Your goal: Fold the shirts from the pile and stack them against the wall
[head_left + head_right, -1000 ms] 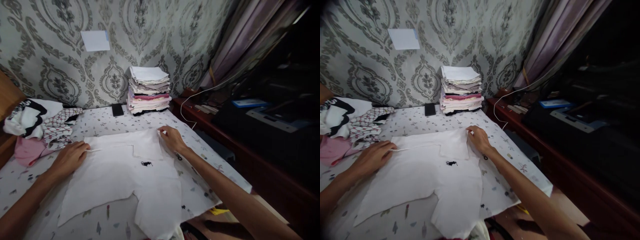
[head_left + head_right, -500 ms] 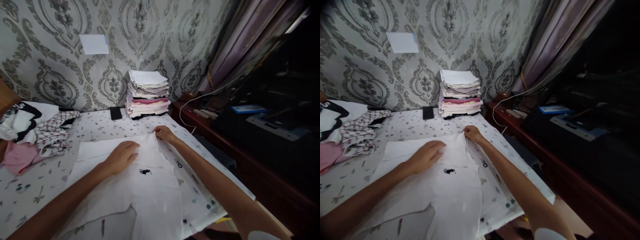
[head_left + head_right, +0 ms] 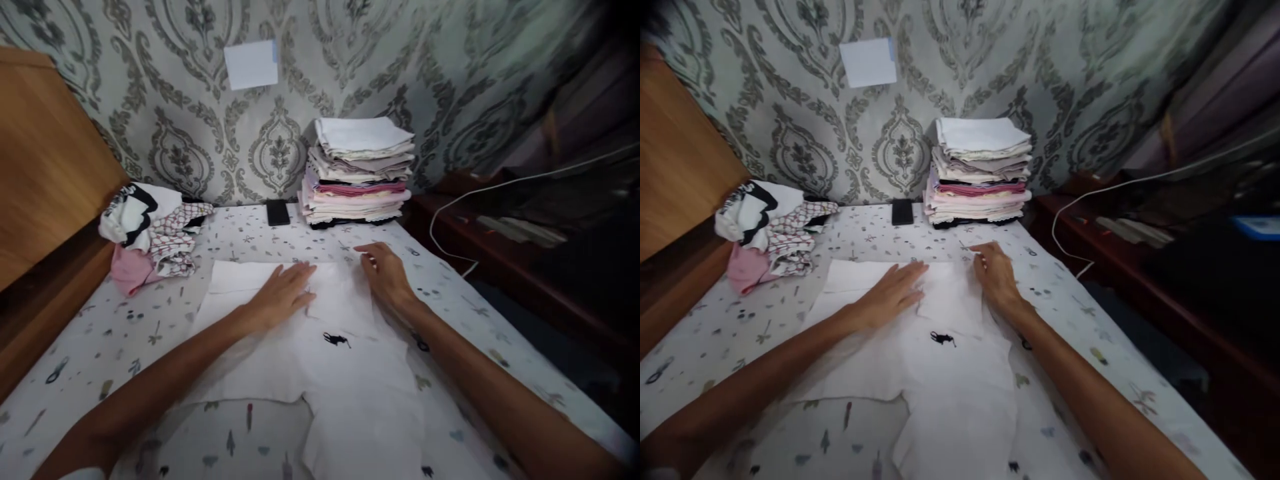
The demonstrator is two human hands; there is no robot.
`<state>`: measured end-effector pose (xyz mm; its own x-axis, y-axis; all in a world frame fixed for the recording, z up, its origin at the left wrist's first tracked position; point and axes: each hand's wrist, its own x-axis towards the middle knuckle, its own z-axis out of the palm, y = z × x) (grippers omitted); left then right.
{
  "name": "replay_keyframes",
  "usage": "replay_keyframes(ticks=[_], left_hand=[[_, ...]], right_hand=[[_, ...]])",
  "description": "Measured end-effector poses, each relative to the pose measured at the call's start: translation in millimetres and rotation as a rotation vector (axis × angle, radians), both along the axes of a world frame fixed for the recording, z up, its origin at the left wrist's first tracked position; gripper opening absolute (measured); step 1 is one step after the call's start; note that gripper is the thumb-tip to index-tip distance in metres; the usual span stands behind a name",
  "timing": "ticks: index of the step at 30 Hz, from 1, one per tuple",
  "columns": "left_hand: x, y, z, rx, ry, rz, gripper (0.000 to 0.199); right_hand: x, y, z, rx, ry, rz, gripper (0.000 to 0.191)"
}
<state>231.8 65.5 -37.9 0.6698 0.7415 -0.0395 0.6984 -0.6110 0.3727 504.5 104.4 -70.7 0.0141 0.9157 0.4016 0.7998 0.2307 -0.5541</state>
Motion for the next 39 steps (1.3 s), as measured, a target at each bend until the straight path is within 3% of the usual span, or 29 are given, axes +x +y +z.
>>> replay_keyframes(ticks=[2,4,9,12,21,24,27,30,33,36,39], left_hand=[[-23,11,-3.1,0.025,0.038,0.138,0.067],[-52,20,-9.7,0.028,0.117,0.243,0.066],[-131,29,-29.8,0.115,0.264,0.459,0.065],[-158,28,-36.5,0.167,0.284,0.481,0.069],[-160,17,-32.2,0.277,0.187,0.485,0.065],[-164,4,-22.9,0.311,0.110,0.457,0.059],[-165,-19,-11.4,0.321,0.030,0.390,0.049],[-159,-51,-4.8,0.291,-0.031,0.245,0.042],[-152,-85,-7.1,0.229,-0.050,0.045,0.038],[-152,-111,-16.0,0.215,-0.033,-0.060,0.039],[-165,-122,-26.8,0.231,0.002,-0.049,0.045]], right_hand=[[-18,-11,-7.0,0.054,-0.152,0.171,0.046],[-30,-20,-14.9,-0.028,-0.313,0.246,0.056],[-23,-29,-24.6,-0.197,-0.449,0.153,0.068],[-17,-34,-20.3,-0.239,-0.435,0.124,0.071],[-15,-55,-10.5,-0.221,-0.394,-0.040,0.061],[-4,-93,-6.4,-0.137,-0.307,-0.061,0.057],[4,-152,0.6,-0.034,-0.197,0.015,0.046],[6,-215,5.9,-0.033,-0.158,0.166,0.035],[5,-263,9.0,-0.055,-0.211,0.295,0.036],[0,-286,11.0,-0.018,-0.299,0.308,0.044],[-7,-288,10.7,0.009,-0.376,0.325,0.040]])
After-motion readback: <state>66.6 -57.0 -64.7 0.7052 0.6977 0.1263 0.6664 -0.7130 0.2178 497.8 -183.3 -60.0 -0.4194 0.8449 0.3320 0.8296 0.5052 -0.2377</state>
